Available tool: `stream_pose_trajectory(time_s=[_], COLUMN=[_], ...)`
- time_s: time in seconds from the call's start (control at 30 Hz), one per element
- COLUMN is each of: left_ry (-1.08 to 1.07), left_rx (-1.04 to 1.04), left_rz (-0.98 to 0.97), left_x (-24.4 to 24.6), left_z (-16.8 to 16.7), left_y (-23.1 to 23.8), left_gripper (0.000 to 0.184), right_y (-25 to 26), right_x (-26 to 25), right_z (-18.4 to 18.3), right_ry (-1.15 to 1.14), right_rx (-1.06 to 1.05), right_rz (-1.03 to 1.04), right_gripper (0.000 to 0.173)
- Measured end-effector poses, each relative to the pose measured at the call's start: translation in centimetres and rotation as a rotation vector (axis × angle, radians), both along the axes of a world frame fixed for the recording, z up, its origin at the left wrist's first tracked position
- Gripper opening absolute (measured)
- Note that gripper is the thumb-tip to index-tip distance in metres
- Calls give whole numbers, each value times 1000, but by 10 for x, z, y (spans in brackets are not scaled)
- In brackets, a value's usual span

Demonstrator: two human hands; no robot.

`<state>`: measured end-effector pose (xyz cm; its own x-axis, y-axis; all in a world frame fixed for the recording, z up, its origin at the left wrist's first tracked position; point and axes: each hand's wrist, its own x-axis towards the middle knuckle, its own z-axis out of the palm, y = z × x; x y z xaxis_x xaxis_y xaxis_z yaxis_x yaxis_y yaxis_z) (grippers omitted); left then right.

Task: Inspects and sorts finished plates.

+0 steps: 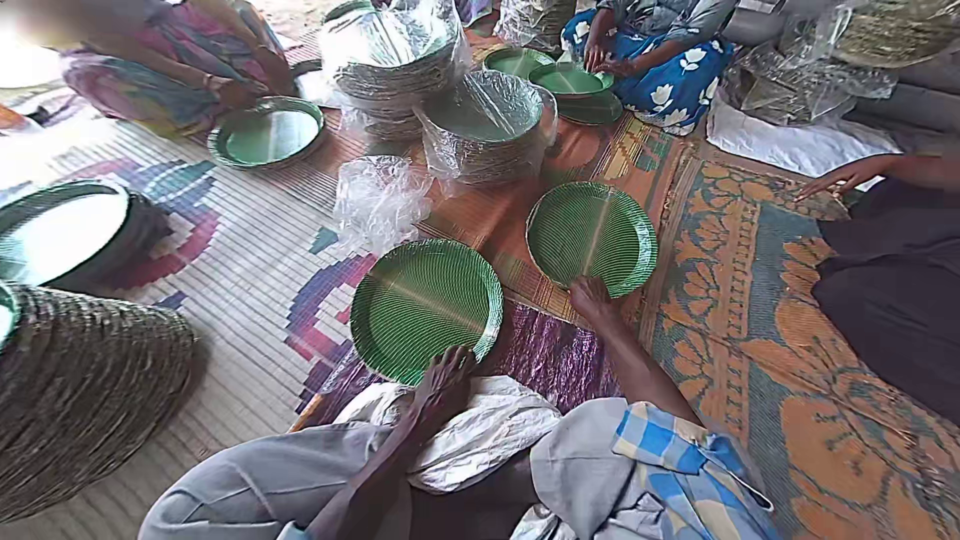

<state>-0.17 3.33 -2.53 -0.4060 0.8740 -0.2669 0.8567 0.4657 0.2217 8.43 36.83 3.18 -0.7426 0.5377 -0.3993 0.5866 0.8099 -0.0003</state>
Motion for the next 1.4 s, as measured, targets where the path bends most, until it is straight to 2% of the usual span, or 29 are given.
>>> stream_pose_trajectory(time_s=[0.13,0.3,0.37,0.43,0.5,0.57,0.63,0.67,0.73,0.8,0.83,0.87,0.9,0.97,1.03,1.07,1.17,1.27,1.4], left_ry=[-53,-136,-165,-161,-87,173,381,434,418,168,20,-67,-111,-128,-107,-98,-111,-115,-117], left_rx=[-52,-18,-30,-6,193,660,970,1018,917,480,205,14,-66,-47,-38,-40,-42,-54,-53], left_rz=[7,14,16,12,-20,-69,-27,8,65,129,166,184,183,172,160,156,158,152,146], left_x=[3,-2,0,-3,-1,1,2,3,5,3,-2,-6,-9,-11,-10,-9,-8,-8,-6], left_z=[9,13,11,13,10,9,18,21,21,25,29,29,28,25,25,26,27,27,25], left_y=[-5,-9,-12,-11,-21,-28,-29,-31,-36,-45,-44,-40,-36,-32,-31,-31,-33,-33,-32], left_gripper=[40,36,36,35,32,27,25,26,35,42,43,42,42,43,41,40,41,41,40], right_y=[-35,-17,-21,-33,-57,-90,-135,-159,-199,-207,-198,-183,-164,-123,-89,-76,-63,-66,-70], right_x=[23,43,44,31,17,-2,-19,-25,-29,-32,-32,-29,-26,-17,-4,4,13,10,11], right_z=[25,12,16,33,41,46,33,19,-10,-36,-43,-42,-34,-11,0,-4,-19,-16,-8], right_ry=[-92,93,188,360,710,1012,1103,1058,795,489,441,440,490,517,381,314,217,214,250], right_rx=[-102,-288,-238,-94,62,144,76,22,-158,-289,-313,-301,-248,-123,-96,-97,-114,-119,-82], right_rz=[42,-141,-248,-225,-48,232,479,581,733,752,709,616,486,168,-104,-169,-168,-162,-276], right_gripper=[31,37,39,37,29,19,15,15,17,25,29,34,38,41,47,47,42,39,37])
